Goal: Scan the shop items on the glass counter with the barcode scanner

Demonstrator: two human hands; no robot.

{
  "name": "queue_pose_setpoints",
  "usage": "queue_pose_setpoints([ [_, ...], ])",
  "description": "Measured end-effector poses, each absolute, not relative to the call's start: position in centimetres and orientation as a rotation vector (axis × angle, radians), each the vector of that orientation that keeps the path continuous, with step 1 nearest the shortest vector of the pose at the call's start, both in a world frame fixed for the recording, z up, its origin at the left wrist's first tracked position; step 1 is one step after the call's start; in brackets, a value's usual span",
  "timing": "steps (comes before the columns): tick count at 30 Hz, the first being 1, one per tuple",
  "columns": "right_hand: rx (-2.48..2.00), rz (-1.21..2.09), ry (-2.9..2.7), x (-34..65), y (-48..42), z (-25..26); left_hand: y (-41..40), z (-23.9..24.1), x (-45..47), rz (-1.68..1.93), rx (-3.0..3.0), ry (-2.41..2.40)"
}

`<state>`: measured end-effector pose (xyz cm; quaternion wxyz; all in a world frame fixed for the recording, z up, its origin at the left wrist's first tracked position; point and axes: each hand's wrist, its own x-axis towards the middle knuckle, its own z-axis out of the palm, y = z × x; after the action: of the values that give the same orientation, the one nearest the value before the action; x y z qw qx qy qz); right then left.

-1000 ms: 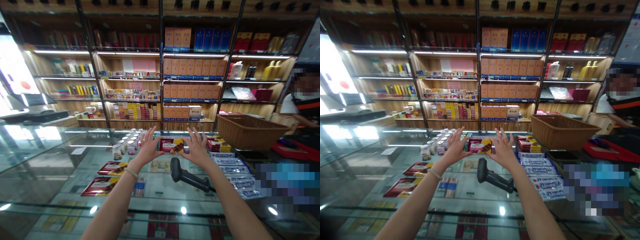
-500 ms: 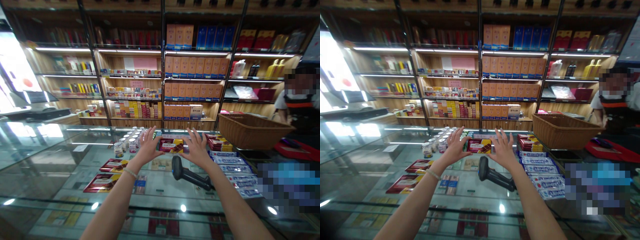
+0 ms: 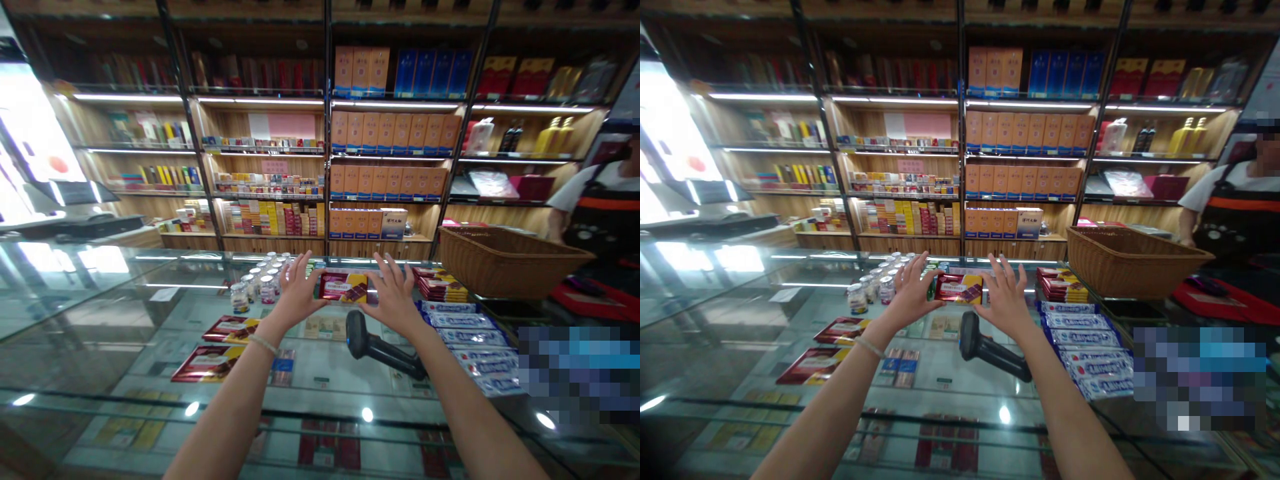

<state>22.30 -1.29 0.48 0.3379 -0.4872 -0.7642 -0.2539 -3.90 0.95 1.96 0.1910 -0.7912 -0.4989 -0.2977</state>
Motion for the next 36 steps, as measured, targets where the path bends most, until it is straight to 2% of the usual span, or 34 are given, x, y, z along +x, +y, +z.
queue_pose_setpoints([
  [36, -1.008, -0.94, -1.948, 18.2, -2.1, 1.0, -2.5, 4.0, -0.1, -1.07, -2.226, -1.499],
])
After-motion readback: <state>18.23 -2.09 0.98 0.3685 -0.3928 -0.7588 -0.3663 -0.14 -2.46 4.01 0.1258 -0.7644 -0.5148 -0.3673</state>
